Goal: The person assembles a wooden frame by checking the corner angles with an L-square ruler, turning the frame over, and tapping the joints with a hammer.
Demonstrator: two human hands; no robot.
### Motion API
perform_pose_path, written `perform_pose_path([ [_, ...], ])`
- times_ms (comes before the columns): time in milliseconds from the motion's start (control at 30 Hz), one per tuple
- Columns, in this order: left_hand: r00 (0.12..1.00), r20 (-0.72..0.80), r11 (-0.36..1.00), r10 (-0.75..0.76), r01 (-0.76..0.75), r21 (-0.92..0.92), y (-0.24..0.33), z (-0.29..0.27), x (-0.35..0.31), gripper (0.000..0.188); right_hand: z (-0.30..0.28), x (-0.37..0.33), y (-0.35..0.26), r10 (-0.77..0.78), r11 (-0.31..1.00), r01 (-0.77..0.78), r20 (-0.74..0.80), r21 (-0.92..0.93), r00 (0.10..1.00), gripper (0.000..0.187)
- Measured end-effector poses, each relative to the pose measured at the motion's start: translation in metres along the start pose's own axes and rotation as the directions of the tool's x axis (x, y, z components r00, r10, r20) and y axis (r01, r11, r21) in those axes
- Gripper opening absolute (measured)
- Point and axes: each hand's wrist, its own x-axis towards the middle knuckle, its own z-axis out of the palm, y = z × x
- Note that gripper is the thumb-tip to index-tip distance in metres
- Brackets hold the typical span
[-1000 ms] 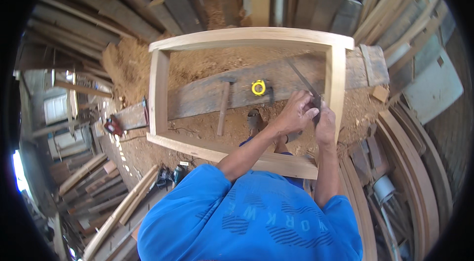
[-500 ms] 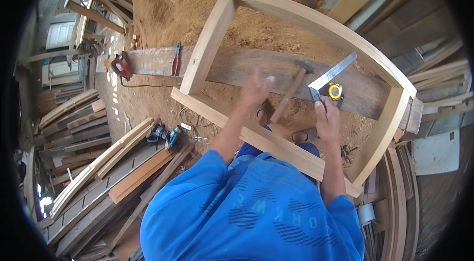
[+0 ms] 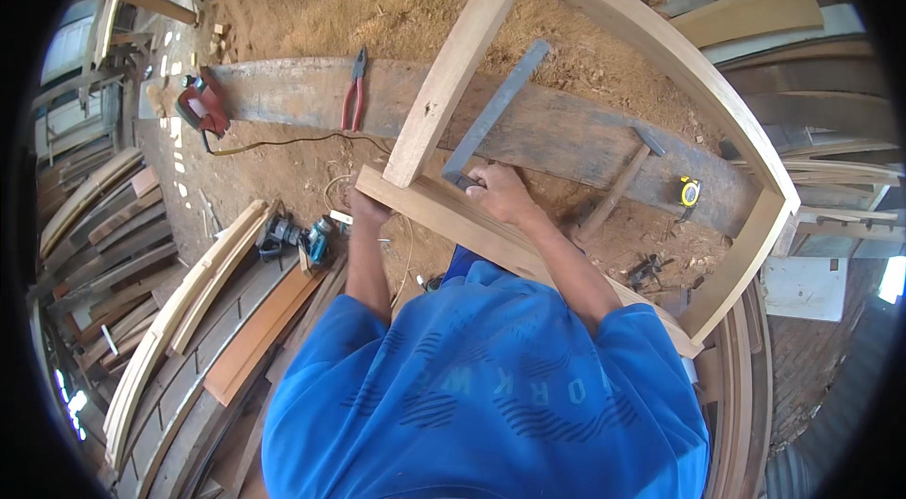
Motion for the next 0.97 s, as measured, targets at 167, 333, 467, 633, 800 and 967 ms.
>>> perform_pose_path([
  [167, 0.930, -0.128, 0.936, 0.345, -0.352, -0.031, -0.056, 0.017, 0.026, 0.070, 0.032, 0.016, -0.018, 0.021, 0.997, -0.017, 0.051, -0.077, 0.998, 0.029],
  [333, 0.977, -0.070, 0.953, 0.204, -0.214, -0.213, -0.060, -0.016, 0.046, 0.067, 0.046, 0.027, -0.022, -0.029, 0.998, 0.032, 0.059, -0.045, 0.998, 0.028],
  [467, 0.981, -0.062, 0.951, 0.183, -0.192, -0.241, -0.063, -0.019, 0.050, 0.065, 0.044, 0.029, -0.024, -0.020, 0.996, 0.026, 0.073, -0.084, 0.997, 0.026],
  [633, 0.981, -0.077, 0.954, 0.176, -0.190, -0.234, -0.068, -0.014, 0.047, 0.065, 0.042, 0.029, -0.025, 0.003, 0.997, 0.004, 0.090, -0.074, 0.996, 0.028],
  [800, 0.985, -0.090, 0.961, 0.149, -0.166, -0.220, -0.069, -0.017, 0.047, 0.064, 0.044, 0.030, -0.020, 0.019, 0.999, -0.016, 0.100, -0.034, 0.995, 0.029],
  [967, 0.972, 0.008, 0.960, 0.235, -0.231, -0.158, -0.070, -0.018, 0.056, 0.070, 0.047, 0.032, -0.013, -0.025, 0.998, 0.029, 0.083, -0.050, 0.996, 0.028],
])
